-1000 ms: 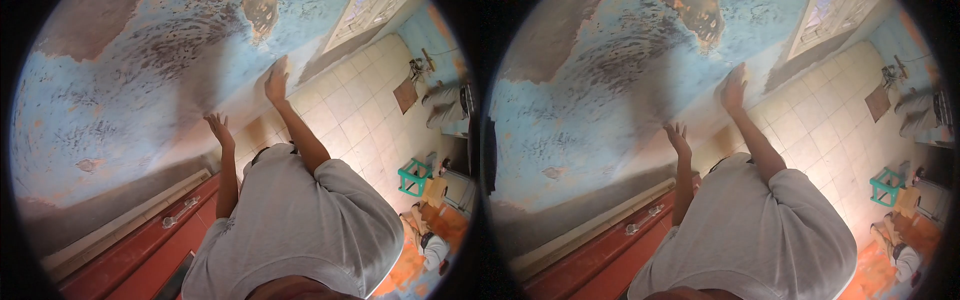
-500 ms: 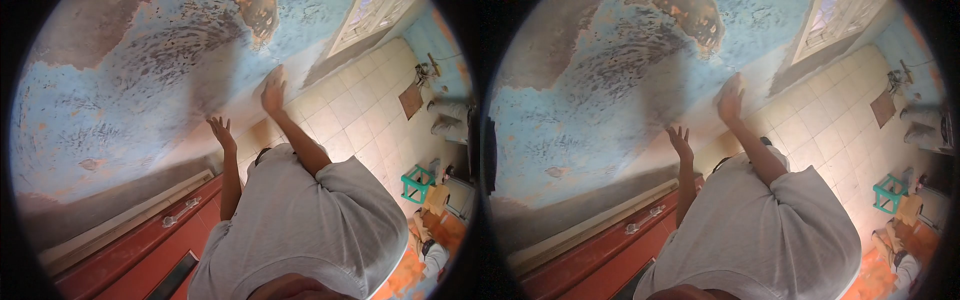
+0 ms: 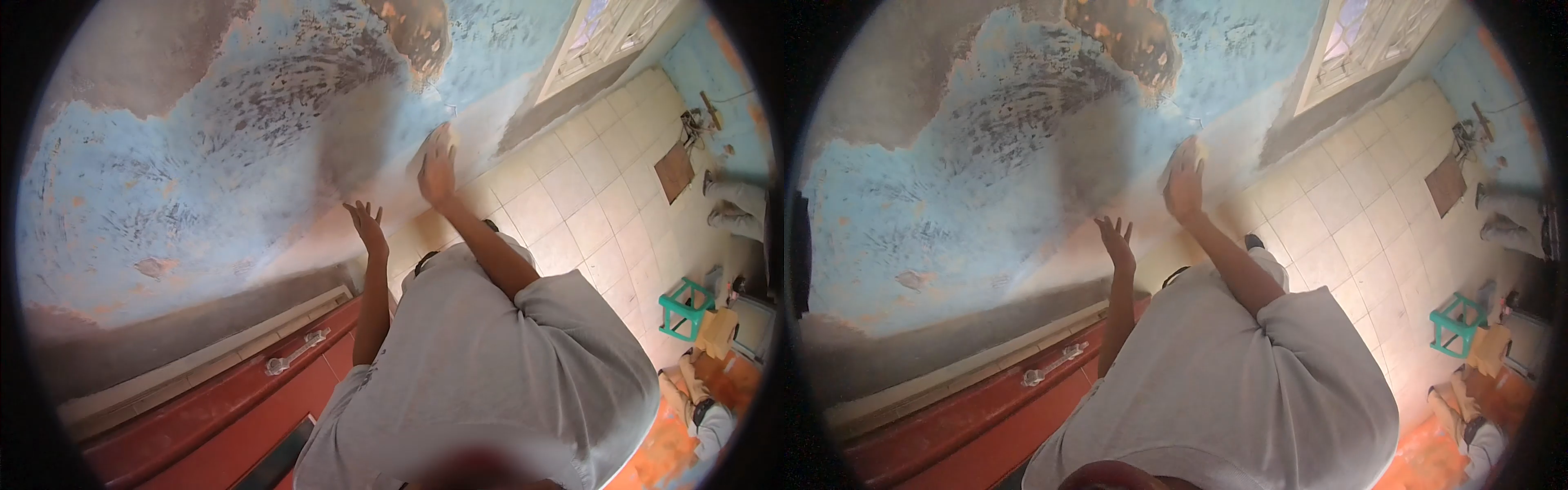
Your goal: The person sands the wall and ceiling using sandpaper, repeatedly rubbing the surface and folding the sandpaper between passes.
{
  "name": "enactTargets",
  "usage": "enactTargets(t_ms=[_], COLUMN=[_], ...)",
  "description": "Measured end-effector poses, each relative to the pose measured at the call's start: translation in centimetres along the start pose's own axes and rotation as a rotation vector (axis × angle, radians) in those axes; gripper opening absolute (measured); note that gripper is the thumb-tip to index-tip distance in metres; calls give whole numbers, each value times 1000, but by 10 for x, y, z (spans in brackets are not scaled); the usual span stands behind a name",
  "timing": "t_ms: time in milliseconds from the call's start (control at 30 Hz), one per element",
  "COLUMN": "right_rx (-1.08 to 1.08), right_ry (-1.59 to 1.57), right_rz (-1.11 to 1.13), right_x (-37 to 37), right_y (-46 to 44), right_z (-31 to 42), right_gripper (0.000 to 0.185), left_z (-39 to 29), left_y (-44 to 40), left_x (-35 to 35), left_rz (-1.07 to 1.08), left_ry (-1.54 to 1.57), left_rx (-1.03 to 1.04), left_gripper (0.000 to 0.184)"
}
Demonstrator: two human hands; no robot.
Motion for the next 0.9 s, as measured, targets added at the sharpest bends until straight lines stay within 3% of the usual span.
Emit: enactTargets(t_ms=[33,167,200,300,467,567,667,700,767,900], right_rx=[116,231,225,-87,125,247,-193,-194,80,44], right_ry=[-19,84,90,236,162,-120,-22,-24,-516,-705], right_rz=[125,-38,-38,-28,113,204,161,156,384,558], right_x=[3,-30,-31,7,11,48,10,-7,-11,-39], right_y=[1,-59,-56,-14,-47,-27,15,9,4,-13], right_z=[-2,-62,-64,-30,-74,-106,-5,1,-9,-32], right_gripper=[74,83,83,83,82,83,73,73,67,56], left_z=[5,0,5,14,13,21,53,48,46,58], left_y=[1,3,6,12,24,38,39,45,51,72], left_x=[2,12,13,27,46,58,73,82,98,127], left_rz=[10,18,19,83,88,106,175,182,205,238], left_ry=[-22,43,50,-20,12,-14,-44,-72,-25,54], left_rx=[-29,3,-2,-2,-7,-36,-135,-131,-138,-212], left_gripper=[85,83,83,82,80,77,73,71,69,61])
Point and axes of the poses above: each hand's wrist, its own y-axis away from the middle knuckle, its own x-axis out of the palm, z = x × y, the point moved 10 cm from there along -y, towards the middle knuckle, and after that the axes turned 13 degrees about -z, right-handed, at the moved point
